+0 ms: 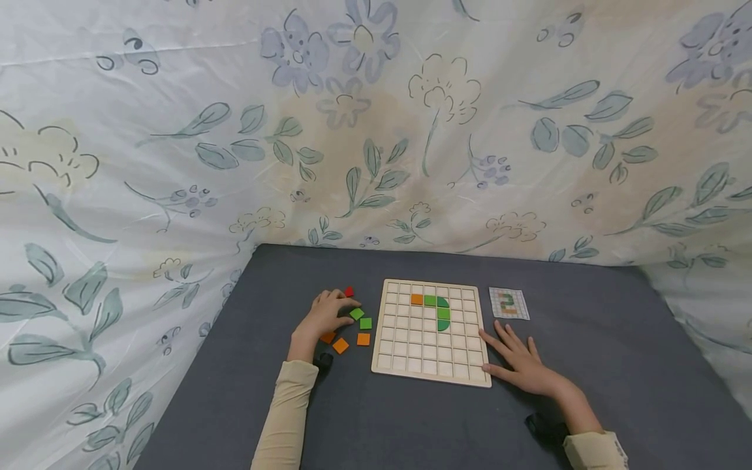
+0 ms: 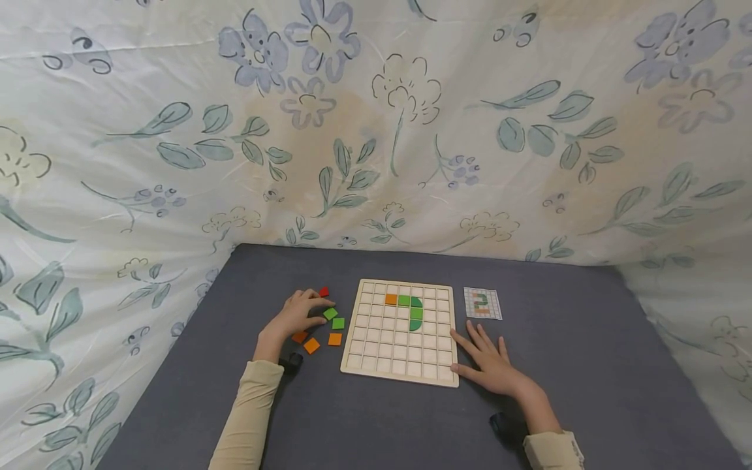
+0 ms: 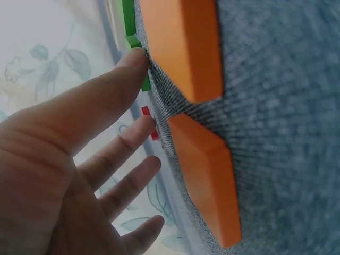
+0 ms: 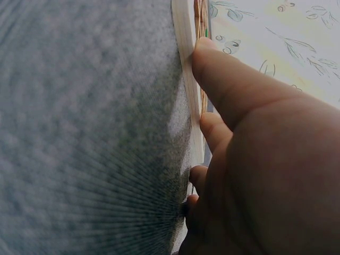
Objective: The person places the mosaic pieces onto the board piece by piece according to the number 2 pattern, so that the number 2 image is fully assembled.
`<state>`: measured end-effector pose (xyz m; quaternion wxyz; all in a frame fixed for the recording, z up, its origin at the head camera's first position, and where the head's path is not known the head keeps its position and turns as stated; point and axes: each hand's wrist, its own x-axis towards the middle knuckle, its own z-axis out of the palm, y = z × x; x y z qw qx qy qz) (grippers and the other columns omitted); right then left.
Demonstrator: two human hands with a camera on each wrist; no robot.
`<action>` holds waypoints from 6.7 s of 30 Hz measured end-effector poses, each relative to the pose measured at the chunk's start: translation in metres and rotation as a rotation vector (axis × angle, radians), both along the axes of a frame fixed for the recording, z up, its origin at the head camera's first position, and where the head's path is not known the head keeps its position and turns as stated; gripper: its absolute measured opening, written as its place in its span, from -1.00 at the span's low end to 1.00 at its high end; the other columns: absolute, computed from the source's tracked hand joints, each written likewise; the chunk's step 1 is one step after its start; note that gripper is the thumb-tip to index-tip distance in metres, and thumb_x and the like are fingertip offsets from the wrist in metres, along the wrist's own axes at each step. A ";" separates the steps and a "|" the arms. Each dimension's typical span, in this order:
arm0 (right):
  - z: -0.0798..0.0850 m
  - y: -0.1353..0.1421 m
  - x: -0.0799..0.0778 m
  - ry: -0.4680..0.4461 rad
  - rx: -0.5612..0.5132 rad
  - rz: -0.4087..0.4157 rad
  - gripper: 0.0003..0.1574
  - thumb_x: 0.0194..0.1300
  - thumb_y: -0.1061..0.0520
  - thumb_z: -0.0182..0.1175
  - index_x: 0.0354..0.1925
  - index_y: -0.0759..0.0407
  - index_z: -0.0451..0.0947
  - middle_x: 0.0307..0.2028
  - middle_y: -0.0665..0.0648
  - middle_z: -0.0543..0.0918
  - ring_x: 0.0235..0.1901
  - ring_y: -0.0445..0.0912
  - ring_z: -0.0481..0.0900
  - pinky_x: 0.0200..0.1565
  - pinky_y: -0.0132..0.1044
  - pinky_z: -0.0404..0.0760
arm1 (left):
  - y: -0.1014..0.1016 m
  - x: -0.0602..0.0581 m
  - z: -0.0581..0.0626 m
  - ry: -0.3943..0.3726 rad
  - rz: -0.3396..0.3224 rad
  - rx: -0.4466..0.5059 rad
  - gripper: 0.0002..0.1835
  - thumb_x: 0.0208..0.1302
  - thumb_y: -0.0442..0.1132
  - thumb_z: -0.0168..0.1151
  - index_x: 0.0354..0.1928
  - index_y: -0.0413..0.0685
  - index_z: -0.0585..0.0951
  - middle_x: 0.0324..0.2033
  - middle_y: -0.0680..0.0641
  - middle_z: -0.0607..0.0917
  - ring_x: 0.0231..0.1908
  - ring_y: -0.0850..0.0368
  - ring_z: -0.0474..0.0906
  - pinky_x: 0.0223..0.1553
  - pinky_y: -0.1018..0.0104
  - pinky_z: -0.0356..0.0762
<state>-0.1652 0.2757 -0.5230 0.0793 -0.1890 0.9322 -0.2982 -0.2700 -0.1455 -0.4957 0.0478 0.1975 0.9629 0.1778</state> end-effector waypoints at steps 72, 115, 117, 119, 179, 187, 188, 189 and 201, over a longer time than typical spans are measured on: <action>0.000 0.001 -0.002 0.000 0.006 -0.001 -0.15 0.26 -0.15 0.13 0.41 -0.01 0.07 0.40 0.42 -0.12 0.35 0.41 -0.27 0.11 0.51 -0.44 | 0.045 0.006 0.004 0.162 -0.074 0.032 -0.68 0.08 0.09 0.30 -0.13 0.20 0.64 -0.08 0.05 0.54 0.06 -0.02 0.38 0.32 -0.13 0.06; -0.005 0.004 -0.002 0.009 -0.036 0.005 -0.14 0.26 -0.15 0.13 0.42 0.01 0.07 0.40 0.42 -0.14 0.36 0.38 -0.32 0.12 0.49 -0.50 | 0.114 -0.002 0.005 0.157 -0.277 0.047 -0.71 0.07 0.17 0.28 -0.18 0.31 0.68 -0.17 0.14 0.62 -0.24 0.21 0.50 0.03 0.11 0.45; -0.007 0.004 -0.002 0.022 -0.042 0.008 -0.15 0.27 -0.15 0.12 0.42 -0.02 0.06 0.40 0.42 -0.14 0.37 0.36 -0.34 0.12 0.49 -0.50 | 0.118 -0.002 0.005 0.148 -0.272 0.030 -0.70 0.07 0.18 0.28 -0.18 0.32 0.68 -0.18 0.14 0.63 -0.22 0.21 0.50 0.07 0.08 0.43; -0.008 0.005 -0.002 0.026 -0.050 0.012 -0.15 0.27 -0.15 0.12 0.42 -0.03 0.06 0.40 0.43 -0.14 0.37 0.35 -0.34 0.11 0.49 -0.50 | 0.121 -0.001 0.006 0.130 -0.268 0.025 -0.71 0.06 0.18 0.28 -0.19 0.32 0.68 -0.19 0.14 0.63 -0.17 0.18 0.51 0.12 0.04 0.38; -0.004 0.003 -0.001 0.057 -0.055 0.008 -0.17 0.25 -0.12 0.14 0.41 -0.04 0.10 0.39 0.43 -0.08 0.37 0.35 -0.30 0.10 0.52 -0.45 | 0.095 -0.001 0.011 0.057 -0.094 0.014 -0.65 0.10 0.05 0.32 -0.04 0.22 0.65 0.05 0.02 0.54 0.09 -0.03 0.39 0.23 -0.14 0.22; -0.001 0.003 -0.002 0.012 -0.001 -0.002 -0.14 0.25 -0.15 0.13 0.41 -0.01 0.07 0.40 0.43 -0.12 0.36 0.40 -0.28 0.11 0.51 -0.44 | 0.074 -0.006 0.011 0.092 -0.063 0.017 -0.65 0.08 0.04 0.33 -0.06 0.19 0.66 -0.03 0.00 0.57 -0.08 -0.03 0.44 0.14 -0.12 0.31; -0.001 0.003 -0.002 0.009 0.002 -0.003 -0.14 0.26 -0.16 0.13 0.41 0.00 0.07 0.40 0.43 -0.12 0.36 0.40 -0.27 0.12 0.51 -0.44 | 0.071 -0.007 0.011 0.092 -0.055 0.012 -0.65 0.08 0.04 0.33 -0.05 0.20 0.66 -0.04 0.01 0.57 -0.09 -0.02 0.44 0.15 -0.13 0.30; -0.001 0.002 -0.002 0.008 -0.001 -0.003 -0.14 0.25 -0.15 0.13 0.41 0.00 0.07 0.40 0.43 -0.12 0.36 0.40 -0.28 0.12 0.51 -0.44 | 0.068 -0.009 0.011 0.088 -0.045 0.014 -0.65 0.09 0.04 0.33 -0.05 0.19 0.66 -0.05 0.01 0.57 -0.09 -0.02 0.44 0.16 -0.14 0.28; -0.001 0.002 -0.002 0.011 0.001 -0.004 -0.14 0.25 -0.16 0.14 0.41 0.01 0.08 0.39 0.43 -0.11 0.35 0.41 -0.27 0.12 0.51 -0.44 | 0.039 -0.023 0.009 0.109 0.055 -0.006 -0.63 0.06 0.01 0.36 -0.05 0.19 0.64 -0.16 0.00 0.58 -0.11 0.00 0.45 0.18 -0.17 0.25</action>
